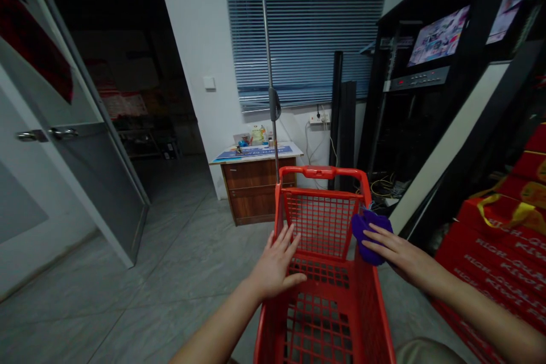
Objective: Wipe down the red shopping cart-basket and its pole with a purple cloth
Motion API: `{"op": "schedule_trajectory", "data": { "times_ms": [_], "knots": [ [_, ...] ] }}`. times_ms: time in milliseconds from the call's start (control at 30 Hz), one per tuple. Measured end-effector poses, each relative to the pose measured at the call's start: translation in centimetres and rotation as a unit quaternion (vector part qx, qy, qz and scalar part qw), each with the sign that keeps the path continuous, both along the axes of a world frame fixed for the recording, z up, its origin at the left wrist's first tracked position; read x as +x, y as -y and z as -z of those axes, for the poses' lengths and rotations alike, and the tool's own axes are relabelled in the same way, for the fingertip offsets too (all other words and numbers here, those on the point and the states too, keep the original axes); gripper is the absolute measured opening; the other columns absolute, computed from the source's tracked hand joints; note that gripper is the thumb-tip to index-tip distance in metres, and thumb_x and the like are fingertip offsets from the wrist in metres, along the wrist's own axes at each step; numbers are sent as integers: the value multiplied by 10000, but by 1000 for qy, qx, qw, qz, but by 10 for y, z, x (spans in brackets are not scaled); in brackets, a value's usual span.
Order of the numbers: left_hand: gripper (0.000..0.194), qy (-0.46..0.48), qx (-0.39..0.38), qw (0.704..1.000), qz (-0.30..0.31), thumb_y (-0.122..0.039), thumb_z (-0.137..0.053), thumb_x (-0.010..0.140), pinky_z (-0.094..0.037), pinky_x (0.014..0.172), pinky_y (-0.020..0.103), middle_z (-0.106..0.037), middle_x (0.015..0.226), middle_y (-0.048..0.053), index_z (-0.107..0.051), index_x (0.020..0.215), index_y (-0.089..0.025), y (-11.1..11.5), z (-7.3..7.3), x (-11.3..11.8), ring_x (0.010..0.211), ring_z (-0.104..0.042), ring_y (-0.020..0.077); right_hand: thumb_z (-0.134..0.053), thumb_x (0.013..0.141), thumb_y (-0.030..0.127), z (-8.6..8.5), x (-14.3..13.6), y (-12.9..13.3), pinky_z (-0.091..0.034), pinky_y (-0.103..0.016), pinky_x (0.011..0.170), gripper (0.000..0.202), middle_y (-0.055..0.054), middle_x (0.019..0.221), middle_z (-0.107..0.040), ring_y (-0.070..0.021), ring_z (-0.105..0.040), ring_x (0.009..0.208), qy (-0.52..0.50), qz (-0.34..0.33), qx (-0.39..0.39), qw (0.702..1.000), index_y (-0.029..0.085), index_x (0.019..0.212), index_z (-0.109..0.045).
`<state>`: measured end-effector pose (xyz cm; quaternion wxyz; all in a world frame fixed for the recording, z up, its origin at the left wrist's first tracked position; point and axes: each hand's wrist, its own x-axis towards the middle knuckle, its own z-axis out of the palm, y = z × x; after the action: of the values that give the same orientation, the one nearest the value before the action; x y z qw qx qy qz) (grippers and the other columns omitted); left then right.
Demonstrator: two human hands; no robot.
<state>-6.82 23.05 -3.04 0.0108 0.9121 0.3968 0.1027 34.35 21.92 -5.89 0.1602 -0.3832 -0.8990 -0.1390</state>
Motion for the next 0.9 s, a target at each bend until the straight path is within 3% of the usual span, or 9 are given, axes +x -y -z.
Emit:
{"op": "schedule_trajectory", "data": {
  "times_ms": [100,200,300,500,633,900],
  "knots": [
    [965,-4,-14,999,30,-818,-356,846,-36,1186,544,1,1614,108,-76,1559,-231,9,-1,4,1493,-30,309,-370,852,4,-8,5,-5,-426,-495,1084,662,-45,1492,-446,-239,-280,1444,14,10,-3,1000,322,1428,-448],
    [1039,-10,-27,999,42,-864,-377,789,-32,1184,557,-23,1614,108,-76,1559,-235,16,-3,4,1490,-48,322,-382,808,-12,-19,9,-19,-416,-501,1091,709,-64,1504,-427,-247,-252,1454,11,27,5,1000,296,1446,-427],
    [1075,-6,-30,999,35,-878,-386,768,-45,1183,563,-13,1611,128,-90,1559,-212,18,-4,1,1488,-56,333,-367,750,-59,-33,8,-48,-374,-519,1117,766,-80,1500,-427,-246,-232,1461,13,33,12,999,261,1442,-433],
    [1003,-2,-41,999,26,-830,-398,819,-58,1179,580,13,1611,124,-78,1560,-236,12,-3,-4,1490,-26,320,-420,736,-27,-52,3,-100,-352,-520,1125,689,-116,1449,-479,-274,-308,1428,-8,51,-5,999,197,1381,-512],
    [963,-22,-22,999,14,-771,-449,851,-75,1176,580,25,1611,133,-81,1559,-232,-21,-9,5,1492,-20,306,-414,702,-33,-51,-5,-92,-349,-508,1128,709,-90,1445,-493,-269,-329,1420,-6,41,-67,997,231,1345,-552],
    [857,-36,84,996,5,-673,-496,893,-53,1183,553,-52,1618,122,-180,1548,-219,-126,-25,30,1495,-60,285,-395,725,-34,-42,-17,-56,-348,-482,1138,748,-45,1499,-434,-237,-268,1449,6,24,-85,996,287,1394,-492]
  ]
}}
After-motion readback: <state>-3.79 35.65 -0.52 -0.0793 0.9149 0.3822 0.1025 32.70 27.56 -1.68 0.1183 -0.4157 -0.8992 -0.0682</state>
